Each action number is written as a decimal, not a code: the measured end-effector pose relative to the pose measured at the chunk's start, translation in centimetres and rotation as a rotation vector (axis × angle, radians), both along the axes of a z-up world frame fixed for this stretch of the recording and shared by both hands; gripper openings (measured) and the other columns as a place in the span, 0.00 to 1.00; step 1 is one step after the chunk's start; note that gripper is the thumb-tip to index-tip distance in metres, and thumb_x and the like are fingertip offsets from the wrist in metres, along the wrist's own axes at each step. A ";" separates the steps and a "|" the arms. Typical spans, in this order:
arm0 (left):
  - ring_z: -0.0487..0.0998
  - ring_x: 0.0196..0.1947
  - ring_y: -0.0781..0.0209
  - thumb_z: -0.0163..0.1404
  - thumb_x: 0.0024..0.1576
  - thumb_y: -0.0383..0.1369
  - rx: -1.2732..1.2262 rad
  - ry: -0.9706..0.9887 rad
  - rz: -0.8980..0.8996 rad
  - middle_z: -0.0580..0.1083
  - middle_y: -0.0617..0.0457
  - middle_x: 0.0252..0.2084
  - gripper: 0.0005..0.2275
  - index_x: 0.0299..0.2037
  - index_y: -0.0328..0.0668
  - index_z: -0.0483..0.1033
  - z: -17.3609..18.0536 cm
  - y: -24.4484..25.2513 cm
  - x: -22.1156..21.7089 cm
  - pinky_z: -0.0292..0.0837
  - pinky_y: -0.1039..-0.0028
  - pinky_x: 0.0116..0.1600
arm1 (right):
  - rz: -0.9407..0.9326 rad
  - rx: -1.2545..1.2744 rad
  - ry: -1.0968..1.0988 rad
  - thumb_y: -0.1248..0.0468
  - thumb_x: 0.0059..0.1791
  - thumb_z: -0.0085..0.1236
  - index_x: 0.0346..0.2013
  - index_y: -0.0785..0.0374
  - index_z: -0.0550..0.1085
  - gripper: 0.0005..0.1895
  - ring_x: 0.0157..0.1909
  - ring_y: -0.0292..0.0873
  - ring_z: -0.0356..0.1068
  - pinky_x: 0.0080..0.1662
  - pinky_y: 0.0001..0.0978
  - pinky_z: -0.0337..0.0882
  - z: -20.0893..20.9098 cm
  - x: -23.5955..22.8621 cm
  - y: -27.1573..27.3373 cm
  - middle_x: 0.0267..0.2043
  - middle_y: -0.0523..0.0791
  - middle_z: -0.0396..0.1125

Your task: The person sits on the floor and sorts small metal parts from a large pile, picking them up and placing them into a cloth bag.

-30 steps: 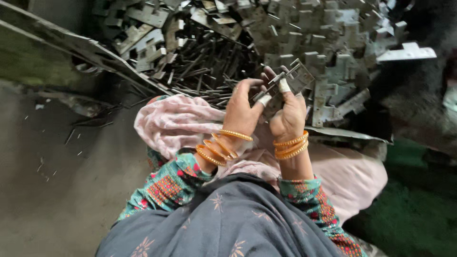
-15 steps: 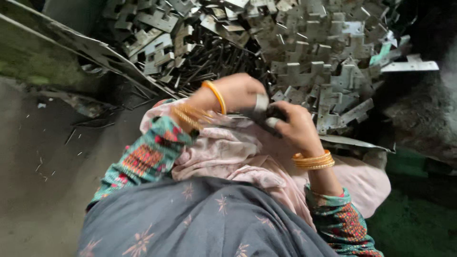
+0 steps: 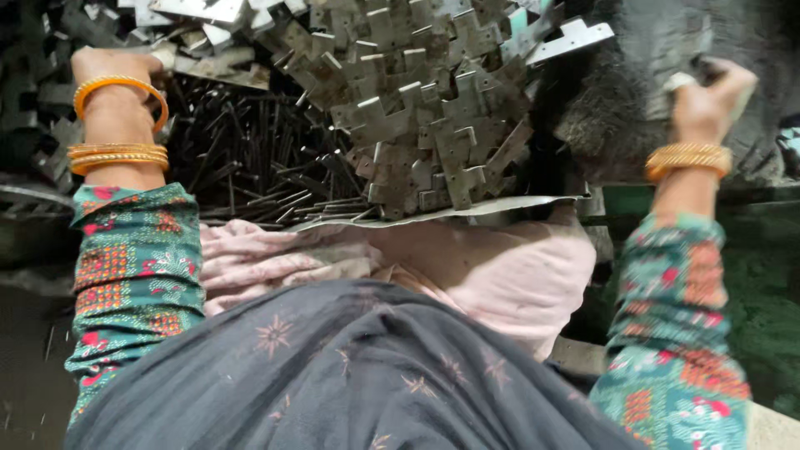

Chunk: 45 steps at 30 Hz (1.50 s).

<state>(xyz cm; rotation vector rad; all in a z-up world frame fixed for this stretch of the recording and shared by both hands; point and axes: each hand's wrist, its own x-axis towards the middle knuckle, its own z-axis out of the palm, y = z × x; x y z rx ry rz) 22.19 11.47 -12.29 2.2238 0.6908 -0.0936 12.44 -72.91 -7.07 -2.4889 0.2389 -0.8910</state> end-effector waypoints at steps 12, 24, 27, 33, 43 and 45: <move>0.76 0.30 0.73 0.59 0.58 0.36 -0.599 -0.532 -0.042 0.78 0.57 0.29 0.10 0.36 0.36 0.76 15.4 -16.7 -23.3 0.73 0.78 0.35 | 0.965 -0.356 -0.013 0.71 0.42 0.60 0.62 0.73 0.66 0.33 0.66 0.63 0.64 0.69 0.51 0.64 2.7 -7.5 44.8 0.64 0.59 0.63; 0.76 0.40 0.73 0.49 0.66 0.28 -0.728 -0.598 0.167 0.78 0.55 0.42 0.08 0.51 0.33 0.77 10.5 -6.4 -29.5 0.73 0.81 0.49 | 0.565 -0.653 0.226 0.66 0.45 0.55 0.30 0.62 0.77 0.04 0.47 0.54 0.70 0.37 0.44 0.75 -0.9 3.5 60.1 0.43 0.52 0.67; 0.76 0.41 0.72 0.48 0.66 0.28 -0.713 -0.608 0.142 0.78 0.54 0.42 0.08 0.50 0.33 0.78 10.5 -7.3 -28.7 0.73 0.81 0.50 | 0.496 -0.741 0.150 0.63 0.46 0.56 0.29 0.61 0.77 0.05 0.47 0.51 0.71 0.37 0.41 0.75 -3.8 4.9 60.8 0.41 0.49 0.68; 0.79 0.40 0.70 0.48 0.64 0.28 -0.564 -0.598 0.041 0.81 0.53 0.39 0.08 0.47 0.35 0.79 9.9 -11.4 -23.7 0.74 0.79 0.48 | 0.601 -0.749 0.047 0.62 0.47 0.56 0.30 0.58 0.77 0.05 0.46 0.49 0.71 0.37 0.42 0.73 -4.8 4.7 57.9 0.39 0.47 0.68; 0.77 0.46 0.45 0.55 0.60 0.35 0.190 -0.792 -0.461 0.77 0.46 0.42 0.08 0.42 0.41 0.81 10.8 -23.0 -14.8 0.70 0.59 0.54 | 0.189 1.276 -0.032 0.64 0.57 0.49 0.59 0.60 0.60 0.16 0.32 0.53 0.61 0.36 0.55 0.66 6.9 1.1 45.0 0.31 0.52 0.61; 0.77 0.46 0.45 0.58 0.45 0.37 0.427 -0.761 -0.540 0.77 0.46 0.41 0.10 0.34 0.42 0.80 10.4 -25.4 -13.3 0.70 0.60 0.49 | 0.520 1.695 -0.243 0.65 0.56 0.48 0.57 0.70 0.67 0.16 0.46 0.55 0.76 0.53 0.57 0.78 7.2 -1.4 39.9 0.46 0.55 0.74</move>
